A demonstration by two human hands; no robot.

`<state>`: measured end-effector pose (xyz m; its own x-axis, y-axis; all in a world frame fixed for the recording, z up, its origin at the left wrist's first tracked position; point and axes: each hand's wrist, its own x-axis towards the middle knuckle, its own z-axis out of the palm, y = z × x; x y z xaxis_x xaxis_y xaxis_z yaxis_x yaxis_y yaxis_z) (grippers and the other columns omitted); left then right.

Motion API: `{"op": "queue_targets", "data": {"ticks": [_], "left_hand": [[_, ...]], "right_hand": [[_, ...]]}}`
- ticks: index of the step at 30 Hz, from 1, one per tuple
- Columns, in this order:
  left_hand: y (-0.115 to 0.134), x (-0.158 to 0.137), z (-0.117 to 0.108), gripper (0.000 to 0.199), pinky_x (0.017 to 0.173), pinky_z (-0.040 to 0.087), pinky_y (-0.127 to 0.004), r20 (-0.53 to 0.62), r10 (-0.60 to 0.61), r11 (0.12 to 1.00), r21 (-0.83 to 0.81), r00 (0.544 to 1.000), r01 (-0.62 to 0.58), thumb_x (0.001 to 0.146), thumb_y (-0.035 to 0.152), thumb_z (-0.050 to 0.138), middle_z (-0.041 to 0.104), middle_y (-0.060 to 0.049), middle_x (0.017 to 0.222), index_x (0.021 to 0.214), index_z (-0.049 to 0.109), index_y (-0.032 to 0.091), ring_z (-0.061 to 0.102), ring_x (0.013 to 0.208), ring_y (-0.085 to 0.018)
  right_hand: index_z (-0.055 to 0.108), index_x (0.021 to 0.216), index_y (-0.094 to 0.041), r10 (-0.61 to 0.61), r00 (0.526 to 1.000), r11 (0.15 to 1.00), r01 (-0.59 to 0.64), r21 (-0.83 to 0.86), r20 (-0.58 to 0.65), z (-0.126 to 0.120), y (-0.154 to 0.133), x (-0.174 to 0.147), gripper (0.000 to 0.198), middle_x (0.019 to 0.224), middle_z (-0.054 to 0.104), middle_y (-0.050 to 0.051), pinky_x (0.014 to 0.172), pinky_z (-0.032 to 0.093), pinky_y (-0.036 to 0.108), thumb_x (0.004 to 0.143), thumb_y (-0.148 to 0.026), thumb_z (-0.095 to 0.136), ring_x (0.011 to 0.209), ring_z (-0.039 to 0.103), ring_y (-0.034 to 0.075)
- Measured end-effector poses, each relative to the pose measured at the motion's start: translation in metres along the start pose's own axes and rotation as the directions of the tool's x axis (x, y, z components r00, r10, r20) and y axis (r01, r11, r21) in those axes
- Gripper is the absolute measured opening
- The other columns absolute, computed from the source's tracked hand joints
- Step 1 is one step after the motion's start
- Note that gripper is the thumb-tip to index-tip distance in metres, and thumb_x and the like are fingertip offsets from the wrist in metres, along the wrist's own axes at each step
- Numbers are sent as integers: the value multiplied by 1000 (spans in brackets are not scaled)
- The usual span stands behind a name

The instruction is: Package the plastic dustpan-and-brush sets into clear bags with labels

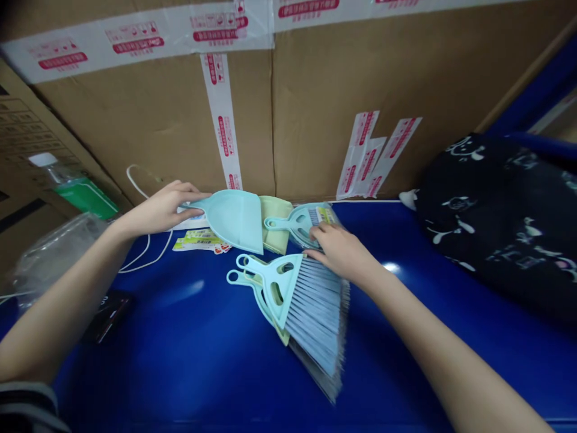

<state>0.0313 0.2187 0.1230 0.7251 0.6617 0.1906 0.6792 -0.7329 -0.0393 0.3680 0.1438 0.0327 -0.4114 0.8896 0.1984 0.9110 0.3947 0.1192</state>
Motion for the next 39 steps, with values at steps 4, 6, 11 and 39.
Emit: {"op": "queue_targets", "data": {"ticks": [4, 6, 11, 39], "left_hand": [[-1, 11, 0, 39, 87, 42, -40, 2, 0, 1000, 15, 1000, -1, 89, 32, 50, 61, -7, 96, 125, 59, 23, 53, 93, -22], [0, 16, 2, 38, 87, 43, -40, 10, 3, 1000, 10, 1000, -4, 88, 32, 51, 60, -7, 95, 124, 59, 23, 53, 94, -22], [10, 31, 10, 38, 86, 43, -39, 50, -11, 1000, -2, 999, 11, 88, 29, 50, 58, -8, 95, 123, 60, 20, 53, 93, -23], [65, 56, 46, 51, 98, 38, -42, 33, 40, 992, 117, 999, -43, 83, 14, 43, 52, -17, 129, 133, 47, 8, 48, 118, -28]], "right_hand": [[62, 92, -17, -20, 994, 991, 34, -131, 107, -7, -7, 1, 15, 94, 67, 13, 68, 49, 32, 83, -18, 50, 88, 65, 25], [63, 96, -15, -17, 987, 984, 44, -173, 157, -11, -9, 1, 22, 95, 68, 14, 70, 49, 32, 85, -12, 44, 90, 65, 26], [62, 98, -13, 63, 987, 982, -36, -185, 147, -18, -4, -2, 28, 94, 68, 16, 65, 47, 32, 85, -6, 39, 89, 65, 27], [58, 82, -19, -63, 976, 993, 42, -107, -207, -8, -28, -9, 27, 75, 62, 8, 48, 32, 26, 93, -16, 34, 74, 58, 21]]}}
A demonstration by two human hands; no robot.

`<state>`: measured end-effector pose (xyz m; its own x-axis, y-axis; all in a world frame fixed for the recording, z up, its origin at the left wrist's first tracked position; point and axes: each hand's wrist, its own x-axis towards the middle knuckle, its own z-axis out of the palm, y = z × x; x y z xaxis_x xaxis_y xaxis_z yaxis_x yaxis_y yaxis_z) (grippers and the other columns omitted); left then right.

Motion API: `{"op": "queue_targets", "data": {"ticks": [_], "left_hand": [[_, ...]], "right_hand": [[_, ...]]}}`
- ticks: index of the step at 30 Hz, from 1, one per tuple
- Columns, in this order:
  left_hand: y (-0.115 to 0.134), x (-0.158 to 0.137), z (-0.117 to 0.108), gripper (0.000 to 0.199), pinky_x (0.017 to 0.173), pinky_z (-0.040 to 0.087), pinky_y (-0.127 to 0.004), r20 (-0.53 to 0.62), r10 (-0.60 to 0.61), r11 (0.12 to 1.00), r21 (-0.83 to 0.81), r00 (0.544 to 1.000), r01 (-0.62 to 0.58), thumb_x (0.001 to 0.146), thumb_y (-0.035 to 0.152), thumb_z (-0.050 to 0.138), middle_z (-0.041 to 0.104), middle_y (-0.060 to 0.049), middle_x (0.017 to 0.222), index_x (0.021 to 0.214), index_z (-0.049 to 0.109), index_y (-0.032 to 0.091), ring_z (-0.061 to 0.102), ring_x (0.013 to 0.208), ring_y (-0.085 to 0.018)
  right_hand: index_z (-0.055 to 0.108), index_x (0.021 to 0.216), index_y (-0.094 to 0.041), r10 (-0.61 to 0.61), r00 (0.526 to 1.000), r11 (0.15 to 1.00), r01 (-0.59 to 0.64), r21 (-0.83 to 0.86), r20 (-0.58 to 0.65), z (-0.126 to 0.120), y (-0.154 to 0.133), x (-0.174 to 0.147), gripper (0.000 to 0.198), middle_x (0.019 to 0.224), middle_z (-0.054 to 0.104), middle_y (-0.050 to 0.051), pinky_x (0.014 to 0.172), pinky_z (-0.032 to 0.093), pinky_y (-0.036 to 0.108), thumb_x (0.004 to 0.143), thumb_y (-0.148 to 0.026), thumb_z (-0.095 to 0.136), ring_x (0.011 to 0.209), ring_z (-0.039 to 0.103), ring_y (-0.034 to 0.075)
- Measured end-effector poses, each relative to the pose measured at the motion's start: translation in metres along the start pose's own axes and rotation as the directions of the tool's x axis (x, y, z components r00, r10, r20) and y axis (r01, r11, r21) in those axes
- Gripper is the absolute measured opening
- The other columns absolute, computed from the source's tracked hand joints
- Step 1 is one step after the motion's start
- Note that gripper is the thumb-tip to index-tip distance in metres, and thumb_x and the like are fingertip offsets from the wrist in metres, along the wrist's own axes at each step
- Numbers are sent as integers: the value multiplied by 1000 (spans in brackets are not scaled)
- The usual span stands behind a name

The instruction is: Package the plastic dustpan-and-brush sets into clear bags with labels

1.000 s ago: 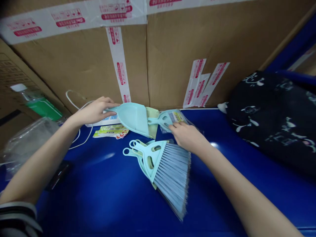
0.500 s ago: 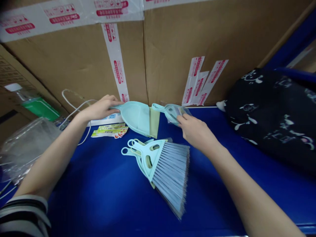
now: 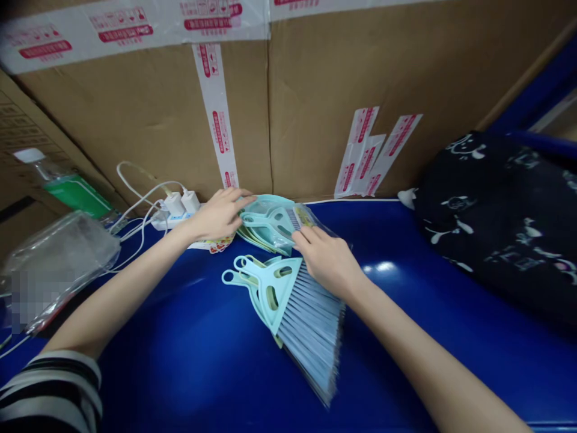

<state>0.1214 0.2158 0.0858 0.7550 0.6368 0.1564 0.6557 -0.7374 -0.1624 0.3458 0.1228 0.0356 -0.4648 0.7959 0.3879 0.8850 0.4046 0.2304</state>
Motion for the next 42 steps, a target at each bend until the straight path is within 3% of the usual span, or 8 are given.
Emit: {"op": "queue_targets", "data": {"ticks": [4, 7, 12, 18, 21, 27, 36, 42], "left_hand": [[22, -7, -2, 58, 91, 43, -42, 48, 118, 992, -51, 992, -116, 85, 34, 53, 59, -15, 114, 136, 42, 10, 56, 105, -28], [29, -6, 1, 48, 86, 45, -39, 41, 93, 994, 46, 995, -94, 90, 26, 50, 57, -15, 109, 137, 43, 15, 57, 101, -26], [27, -30, -1, 36, 79, 47, -37, -58, 94, 990, 108, 994, -87, 95, 23, 41, 53, -11, 102, 129, 52, 23, 55, 94, -24], [26, -103, -13, 43, 78, 47, -33, -174, 44, 983, 183, 984, -12, 93, 13, 31, 53, -9, 104, 129, 50, 27, 54, 92, -20], [30, -138, -15, 46, 75, 48, -32, -222, 32, 972, 235, 974, 22, 91, 10, 32, 55, -8, 102, 130, 49, 29, 55, 88, -20], [42, -189, -13, 52, 70, 49, -32, -263, -75, 962, 235, 962, 139, 88, 6, 38, 59, -8, 99, 131, 49, 33, 58, 81, -19], [49, -221, -4, 54, 69, 49, -30, -320, -148, 958, 188, 936, 216, 87, 2, 35, 59, -8, 96, 129, 52, 32, 59, 81, -19], [50, -231, 3, 50, 65, 49, -28, -336, -176, 947, 198, 925, 252, 89, 3, 35, 58, -8, 95, 126, 54, 31, 59, 82, -19]], "right_hand": [[56, 79, -19, -49, 998, 996, 53, 68, -47, -1, -10, 0, 30, 75, 62, 8, 52, 35, 26, 96, -21, 32, 74, 56, 20], [56, 79, -20, -63, 994, 986, 76, 148, -87, -7, -15, -2, 33, 75, 63, 8, 55, 38, 27, 97, -24, 29, 73, 57, 20], [55, 85, -22, 117, 987, 903, -59, 425, -111, -18, -9, -3, 28, 81, 63, 7, 66, 47, 31, 95, -29, 30, 77, 60, 20], [55, 98, -20, 275, 956, 521, -234, 821, 98, -16, -12, -3, 21, 87, 64, 8, 62, 54, 33, 87, -35, 44, 75, 63, 19], [55, 105, -18, 196, 954, 312, -281, 908, 228, -17, -25, -1, 29, 86, 62, 7, 55, 55, 31, 85, -38, 47, 68, 62, 17], [52, 110, -20, -30, 943, 102, -328, 939, 333, -22, -48, 8, 30, 80, 57, 1, 52, 54, 28, 88, -40, 46, 58, 58, 12], [50, 77, -22, -130, 922, 95, -355, 930, 366, -34, -74, 25, 22, 71, 49, -3, 50, 49, 24, 86, -42, 51, 55, 49, 9], [59, 105, -22, -163, 914, 151, -349, 925, 371, -28, -82, 33, 26, 85, 56, 2, 52, 50, 26, 87, -37, 48, 58, 53, 10]]}}
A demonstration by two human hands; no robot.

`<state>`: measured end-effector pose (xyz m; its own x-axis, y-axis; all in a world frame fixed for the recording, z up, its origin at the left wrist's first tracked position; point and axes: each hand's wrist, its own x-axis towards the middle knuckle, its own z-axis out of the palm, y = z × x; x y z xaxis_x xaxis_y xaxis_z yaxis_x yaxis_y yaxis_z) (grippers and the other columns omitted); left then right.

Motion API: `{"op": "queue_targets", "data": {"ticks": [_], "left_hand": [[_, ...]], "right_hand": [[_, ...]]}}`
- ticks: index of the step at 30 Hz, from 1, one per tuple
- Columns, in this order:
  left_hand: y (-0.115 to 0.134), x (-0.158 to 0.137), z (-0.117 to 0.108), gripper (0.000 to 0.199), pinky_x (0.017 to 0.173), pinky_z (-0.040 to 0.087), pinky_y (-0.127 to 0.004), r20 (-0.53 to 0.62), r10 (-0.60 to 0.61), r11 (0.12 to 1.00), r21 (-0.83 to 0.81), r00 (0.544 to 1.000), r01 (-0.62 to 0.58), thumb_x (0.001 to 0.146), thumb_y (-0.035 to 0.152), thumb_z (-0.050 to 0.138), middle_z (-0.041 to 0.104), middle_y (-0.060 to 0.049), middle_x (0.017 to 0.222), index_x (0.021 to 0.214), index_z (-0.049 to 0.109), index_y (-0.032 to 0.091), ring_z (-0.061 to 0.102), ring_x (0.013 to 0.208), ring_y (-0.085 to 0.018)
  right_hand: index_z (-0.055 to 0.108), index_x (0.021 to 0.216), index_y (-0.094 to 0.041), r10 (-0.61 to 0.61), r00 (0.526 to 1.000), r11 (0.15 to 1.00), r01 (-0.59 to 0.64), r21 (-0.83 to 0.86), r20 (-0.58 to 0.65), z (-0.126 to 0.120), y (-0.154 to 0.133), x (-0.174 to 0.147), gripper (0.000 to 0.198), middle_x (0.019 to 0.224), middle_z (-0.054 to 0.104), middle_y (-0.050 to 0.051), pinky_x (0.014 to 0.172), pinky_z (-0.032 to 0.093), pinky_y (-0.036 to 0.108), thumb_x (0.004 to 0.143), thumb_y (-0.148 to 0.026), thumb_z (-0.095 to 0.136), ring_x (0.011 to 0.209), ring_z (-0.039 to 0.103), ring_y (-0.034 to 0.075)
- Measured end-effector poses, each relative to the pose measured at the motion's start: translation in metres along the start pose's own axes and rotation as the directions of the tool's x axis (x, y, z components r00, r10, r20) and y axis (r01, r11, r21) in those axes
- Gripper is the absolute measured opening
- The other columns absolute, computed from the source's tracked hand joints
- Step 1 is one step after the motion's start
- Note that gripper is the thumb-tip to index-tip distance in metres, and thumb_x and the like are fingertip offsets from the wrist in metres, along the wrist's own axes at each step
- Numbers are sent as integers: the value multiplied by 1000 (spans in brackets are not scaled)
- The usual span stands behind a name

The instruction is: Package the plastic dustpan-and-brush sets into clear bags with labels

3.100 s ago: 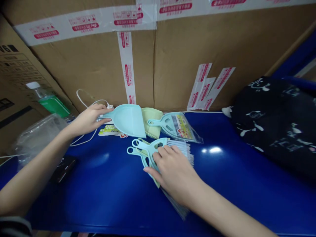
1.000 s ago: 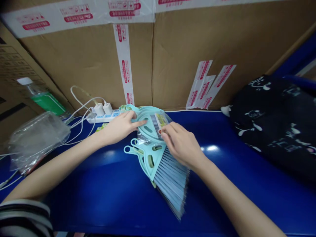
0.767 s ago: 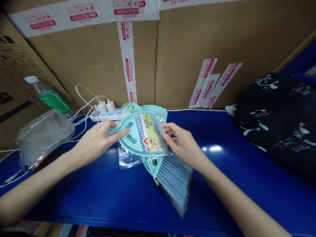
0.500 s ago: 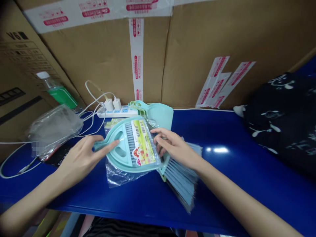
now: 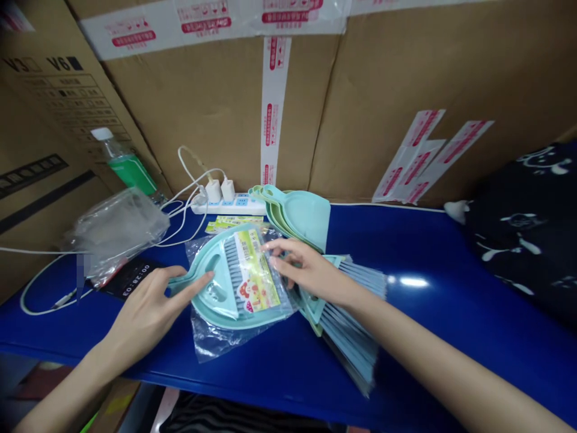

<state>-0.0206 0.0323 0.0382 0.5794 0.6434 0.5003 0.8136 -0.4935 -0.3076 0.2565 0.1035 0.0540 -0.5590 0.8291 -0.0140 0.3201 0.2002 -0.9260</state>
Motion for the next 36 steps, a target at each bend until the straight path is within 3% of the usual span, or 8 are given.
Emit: {"op": "queue_targets", "data": {"ticks": [3, 8, 14, 18, 22, 26, 30, 36], "left_hand": [[2, -6, 0, 48, 66, 50, -27, -15, -10, 1000, -5, 1000, 10, 90, 4, 36, 58, -8, 94, 124, 56, 30, 59, 82, -18], [-5, -22, -4, 46, 67, 51, -27, -7, -72, 997, -19, 997, 72, 92, 7, 34, 58, -8, 94, 122, 59, 30, 60, 83, -18], [-27, -59, 2, 45, 74, 52, -29, 54, -172, 984, -46, 984, 175, 94, 13, 32, 61, -7, 97, 124, 59, 34, 61, 87, -19], [-33, -74, -2, 47, 73, 53, -31, 114, -266, 961, -46, 957, 272, 93, 14, 30, 63, -7, 100, 121, 61, 36, 62, 86, -20], [-34, -68, -10, 47, 73, 53, -29, 133, -267, 960, -46, 954, 275, 92, 13, 33, 62, -7, 99, 123, 59, 37, 63, 85, -19], [-36, -52, -5, 43, 71, 52, -28, 59, -189, 980, -44, 980, 192, 94, 15, 34, 62, -7, 96, 123, 59, 35, 62, 83, -18], [-34, -31, -1, 39, 69, 51, -28, -17, -88, 994, -71, 996, 86, 93, 12, 38, 61, -9, 94, 120, 62, 28, 61, 81, -19], [-26, -2, -4, 39, 68, 51, -28, -69, 16, 998, -52, 997, -20, 91, 6, 39, 58, -9, 93, 119, 61, 25, 58, 81, -18]], "right_hand": [[56, 120, -23, 0, 1000, 998, 1, -61, 21, 6, 4, 8, 40, 95, 56, 4, 54, 51, 28, 81, -33, 56, 61, 54, 10], [57, 123, -20, -57, 996, 977, 69, -203, 69, -6, 0, 28, 42, 74, 51, -2, 51, 46, 23, 81, -22, 51, 57, 51, 10], [47, 134, -20, -221, 975, 841, 185, -509, -10, -27, -7, 86, 56, 71, 55, -2, 54, 44, 27, 79, -9, 42, 54, 49, 12], [60, 120, -19, -254, 967, 677, 185, -713, 11, -13, -3, 126, 50, 72, 59, 3, 63, 45, 32, 76, -4, 42, 63, 53, 17], [66, 93, -16, -445, 895, 544, 252, -800, -20, 9, -16, 118, 32, 87, 62, 10, 73, 44, 37, 77, -3, 43, 85, 56, 23], [59, 105, -18, -347, 938, 815, 305, -494, 6, 27, -29, 66, 23, 75, 61, 2, 62, 46, 31, 89, -24, 43, 63, 55, 15], [42, 128, -14, -20, 997, 981, 33, -192, 70, 31, -21, 28, 42, 82, 59, 3, 55, 47, 30, 89, -29, 42, 55, 54, 13], [45, 126, -19, 250, 956, 820, -293, 491, 154, 19, -7, 17, 52, 96, 66, 6, 69, 55, 30, 82, -43, 58, 80, 66, 16]]}}
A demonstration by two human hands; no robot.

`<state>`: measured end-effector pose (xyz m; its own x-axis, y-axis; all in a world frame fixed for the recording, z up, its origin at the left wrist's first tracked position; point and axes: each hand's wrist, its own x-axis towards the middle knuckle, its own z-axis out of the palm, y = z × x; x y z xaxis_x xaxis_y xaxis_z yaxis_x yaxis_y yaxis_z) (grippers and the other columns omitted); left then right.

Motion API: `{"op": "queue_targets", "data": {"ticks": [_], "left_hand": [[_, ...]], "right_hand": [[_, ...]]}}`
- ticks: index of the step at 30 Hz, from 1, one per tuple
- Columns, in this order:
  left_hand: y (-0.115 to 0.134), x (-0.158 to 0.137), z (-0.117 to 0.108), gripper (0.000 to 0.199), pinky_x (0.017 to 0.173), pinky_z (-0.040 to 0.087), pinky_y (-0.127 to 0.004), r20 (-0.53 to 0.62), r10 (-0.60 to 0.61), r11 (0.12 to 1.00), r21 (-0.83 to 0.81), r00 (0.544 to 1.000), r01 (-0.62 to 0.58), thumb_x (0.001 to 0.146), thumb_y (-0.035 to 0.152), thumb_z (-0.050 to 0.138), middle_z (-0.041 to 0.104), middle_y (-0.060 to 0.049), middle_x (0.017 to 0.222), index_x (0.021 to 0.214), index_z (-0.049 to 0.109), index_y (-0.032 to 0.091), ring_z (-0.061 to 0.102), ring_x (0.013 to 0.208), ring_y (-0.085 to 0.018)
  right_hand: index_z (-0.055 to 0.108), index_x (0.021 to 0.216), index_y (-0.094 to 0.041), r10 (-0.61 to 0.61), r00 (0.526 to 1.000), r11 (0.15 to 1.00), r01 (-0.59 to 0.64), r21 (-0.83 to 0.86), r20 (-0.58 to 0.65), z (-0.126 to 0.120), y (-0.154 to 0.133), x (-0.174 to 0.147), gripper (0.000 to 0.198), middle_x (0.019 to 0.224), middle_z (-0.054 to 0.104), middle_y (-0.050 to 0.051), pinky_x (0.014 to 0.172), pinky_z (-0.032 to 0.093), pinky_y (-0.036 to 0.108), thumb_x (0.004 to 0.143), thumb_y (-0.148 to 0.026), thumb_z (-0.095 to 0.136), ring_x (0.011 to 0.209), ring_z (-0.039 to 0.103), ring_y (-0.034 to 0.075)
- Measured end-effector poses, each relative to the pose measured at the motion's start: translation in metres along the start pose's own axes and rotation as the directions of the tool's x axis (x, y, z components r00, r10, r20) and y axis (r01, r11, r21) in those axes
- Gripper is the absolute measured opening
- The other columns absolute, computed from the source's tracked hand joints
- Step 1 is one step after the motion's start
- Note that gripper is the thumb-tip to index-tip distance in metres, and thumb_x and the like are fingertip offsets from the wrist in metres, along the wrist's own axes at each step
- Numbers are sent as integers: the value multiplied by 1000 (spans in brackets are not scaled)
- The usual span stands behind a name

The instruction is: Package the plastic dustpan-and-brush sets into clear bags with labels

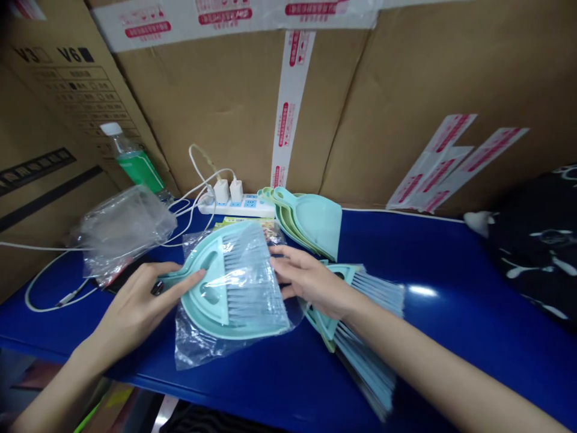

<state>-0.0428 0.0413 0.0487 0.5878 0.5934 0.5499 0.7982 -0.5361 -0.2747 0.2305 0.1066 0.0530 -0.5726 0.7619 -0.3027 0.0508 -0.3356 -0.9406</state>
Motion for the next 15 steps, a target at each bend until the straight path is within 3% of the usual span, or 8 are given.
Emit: {"op": "queue_targets", "data": {"ticks": [4, 9, 15], "left_hand": [[6, 12, 0, 37, 75, 53, -32, -4, 54, 999, -7, 999, -54, 91, 8, 44, 58, -9, 97, 120, 59, 25, 58, 87, -19], [20, 14, 4, 35, 100, 45, -42, -60, 127, 985, -107, 990, -133, 89, 17, 56, 59, -9, 118, 122, 58, 28, 50, 122, -25], [29, 12, 4, 26, 103, 45, -31, -216, 370, 888, -204, 904, -412, 94, 14, 44, 71, -1, 107, 107, 66, 16, 59, 113, -15]], "right_hand": [[46, 128, -22, -36, 999, 999, 37, 38, -25, -4, 3, -10, 69, 106, 69, 9, 68, 55, 29, 70, -49, 73, 80, 68, 17], [44, 133, -24, -62, 993, 996, 68, 59, -104, -11, 14, -24, 74, 113, 68, 12, 76, 55, 36, 70, -52, 72, 94, 67, 24], [40, 136, -25, -66, 992, 997, 69, 31, -105, -14, 20, -31, 76, 117, 66, 13, 78, 55, 39, 72, -53, 70, 99, 66, 26]]}}
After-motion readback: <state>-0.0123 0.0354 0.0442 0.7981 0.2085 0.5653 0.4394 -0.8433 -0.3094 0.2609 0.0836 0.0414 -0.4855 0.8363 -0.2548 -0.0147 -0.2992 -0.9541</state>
